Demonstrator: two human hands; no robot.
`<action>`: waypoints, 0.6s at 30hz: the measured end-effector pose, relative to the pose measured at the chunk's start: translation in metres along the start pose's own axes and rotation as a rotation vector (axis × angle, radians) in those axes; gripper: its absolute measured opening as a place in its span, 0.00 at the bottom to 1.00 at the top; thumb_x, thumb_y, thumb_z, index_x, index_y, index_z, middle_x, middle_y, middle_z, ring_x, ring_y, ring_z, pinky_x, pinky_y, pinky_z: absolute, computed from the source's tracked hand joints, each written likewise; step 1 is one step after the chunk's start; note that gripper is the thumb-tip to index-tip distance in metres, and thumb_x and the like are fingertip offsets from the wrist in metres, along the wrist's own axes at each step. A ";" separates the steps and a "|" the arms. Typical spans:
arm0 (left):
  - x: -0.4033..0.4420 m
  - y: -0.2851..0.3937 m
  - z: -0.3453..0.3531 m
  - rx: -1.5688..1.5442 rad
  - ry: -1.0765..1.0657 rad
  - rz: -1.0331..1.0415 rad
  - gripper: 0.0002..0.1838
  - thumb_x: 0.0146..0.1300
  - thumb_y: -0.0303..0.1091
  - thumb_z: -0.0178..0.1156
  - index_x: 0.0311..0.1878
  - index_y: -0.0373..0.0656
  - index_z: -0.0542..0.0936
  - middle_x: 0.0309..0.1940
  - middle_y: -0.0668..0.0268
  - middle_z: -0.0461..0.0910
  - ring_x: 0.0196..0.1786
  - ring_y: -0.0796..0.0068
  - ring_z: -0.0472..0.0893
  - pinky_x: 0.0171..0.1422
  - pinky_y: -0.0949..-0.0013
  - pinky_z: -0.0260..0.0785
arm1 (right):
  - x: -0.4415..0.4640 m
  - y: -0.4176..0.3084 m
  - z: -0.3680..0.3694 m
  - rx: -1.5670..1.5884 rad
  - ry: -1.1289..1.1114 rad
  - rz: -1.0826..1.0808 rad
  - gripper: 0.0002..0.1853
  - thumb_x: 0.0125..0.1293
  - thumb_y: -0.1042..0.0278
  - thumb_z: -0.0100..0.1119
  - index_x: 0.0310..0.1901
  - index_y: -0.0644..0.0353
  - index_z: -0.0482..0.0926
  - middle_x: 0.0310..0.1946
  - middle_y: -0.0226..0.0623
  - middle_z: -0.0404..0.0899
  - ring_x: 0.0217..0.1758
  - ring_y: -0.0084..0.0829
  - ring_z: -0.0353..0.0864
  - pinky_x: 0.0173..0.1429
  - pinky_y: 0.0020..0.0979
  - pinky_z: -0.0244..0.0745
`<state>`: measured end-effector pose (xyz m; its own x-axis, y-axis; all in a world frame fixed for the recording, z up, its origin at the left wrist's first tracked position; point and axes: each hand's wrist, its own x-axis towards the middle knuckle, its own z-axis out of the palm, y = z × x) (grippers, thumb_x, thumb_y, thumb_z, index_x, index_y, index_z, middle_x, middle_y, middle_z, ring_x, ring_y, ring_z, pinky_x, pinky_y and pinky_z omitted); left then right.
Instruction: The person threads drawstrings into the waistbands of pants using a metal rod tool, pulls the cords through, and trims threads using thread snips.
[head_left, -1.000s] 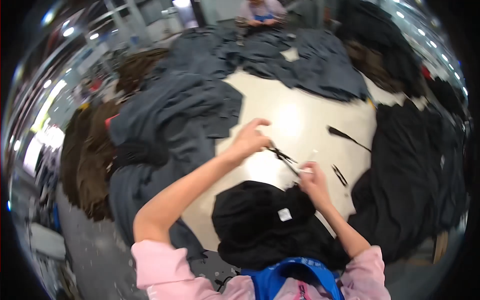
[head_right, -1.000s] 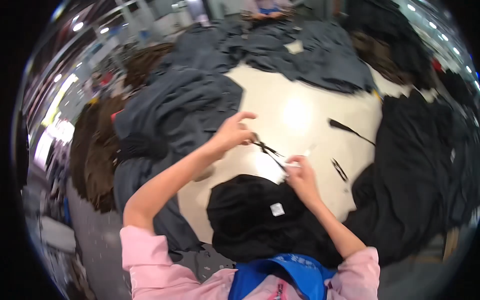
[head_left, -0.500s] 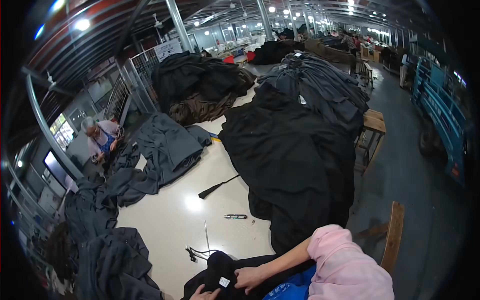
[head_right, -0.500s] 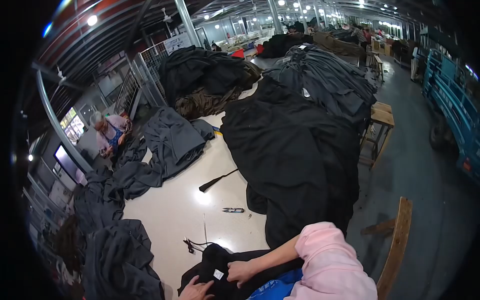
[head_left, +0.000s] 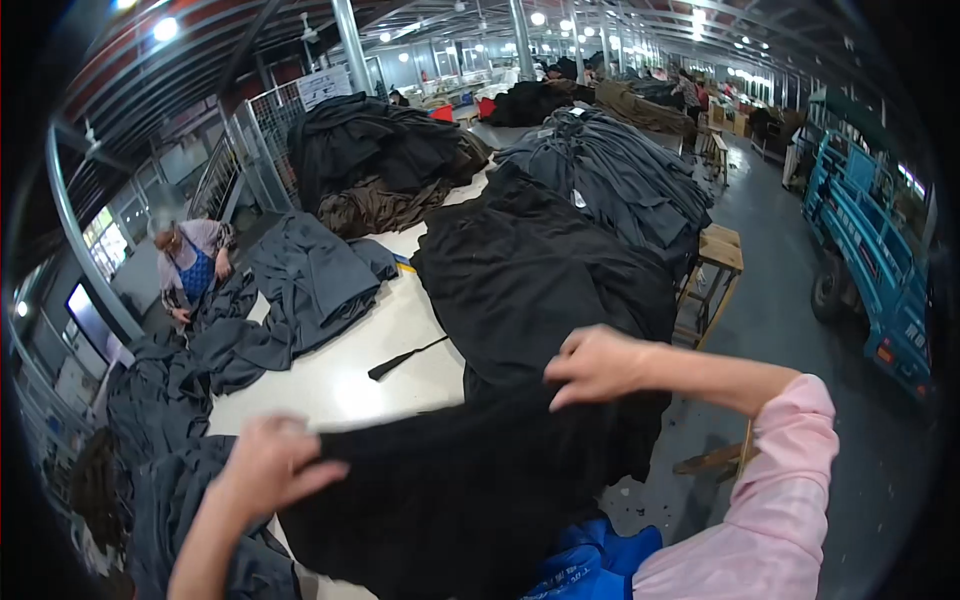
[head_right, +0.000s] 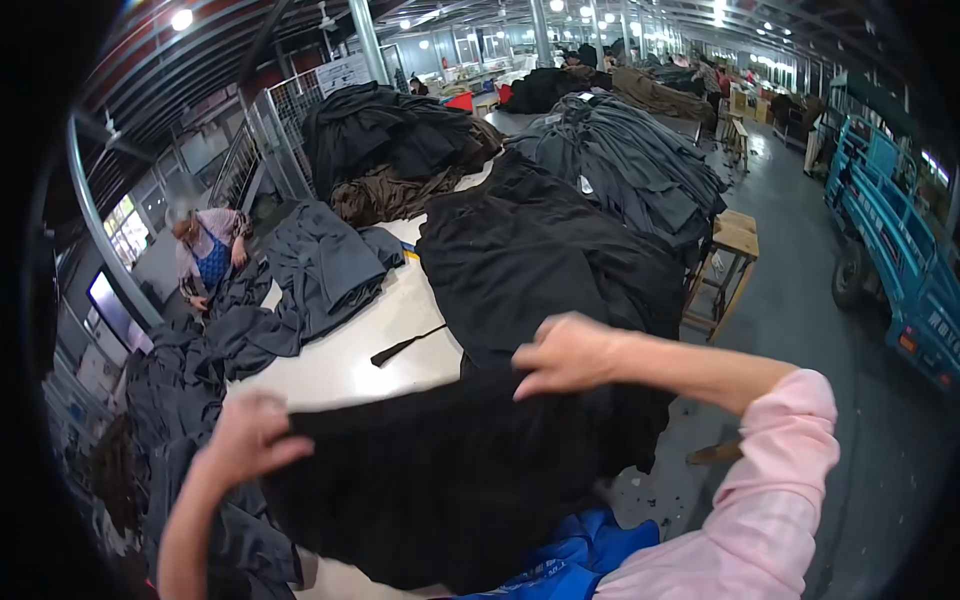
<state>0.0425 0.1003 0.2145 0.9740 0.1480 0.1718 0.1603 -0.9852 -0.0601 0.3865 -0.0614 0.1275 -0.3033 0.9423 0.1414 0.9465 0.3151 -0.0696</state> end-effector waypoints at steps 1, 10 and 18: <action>0.029 0.009 -0.020 -0.009 0.066 0.059 0.23 0.46 0.46 0.61 0.11 0.41 0.64 0.08 0.61 0.59 0.16 0.60 0.65 0.23 0.63 0.57 | -0.012 0.013 -0.022 -0.082 0.090 0.067 0.20 0.49 0.48 0.55 0.35 0.56 0.75 0.25 0.40 0.74 0.37 0.40 0.74 0.42 0.34 0.70; 0.234 0.116 -0.055 -0.444 0.638 0.695 0.18 0.48 0.42 0.58 0.24 0.33 0.72 0.19 0.49 0.72 0.30 0.49 0.74 0.36 0.57 0.66 | -0.208 0.066 -0.252 -1.186 0.522 0.759 0.31 0.40 0.79 0.54 0.52 0.54 0.66 0.31 0.44 0.70 0.39 0.43 0.68 0.46 0.36 0.65; 0.337 0.117 -0.162 -0.806 1.035 0.768 0.21 0.40 0.47 0.61 0.28 0.35 0.79 0.24 0.51 0.77 0.32 0.60 0.78 0.40 0.68 0.70 | -0.185 0.012 -0.426 -2.192 0.629 0.775 0.30 0.57 0.55 0.50 0.58 0.56 0.55 0.27 0.38 0.77 0.31 0.35 0.76 0.49 0.39 0.60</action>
<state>0.3639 0.0206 0.4245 0.1854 -0.1925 0.9636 -0.7791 -0.6264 0.0248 0.5008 -0.2801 0.5214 -0.3256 0.5204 0.7894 -0.3491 -0.8421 0.4111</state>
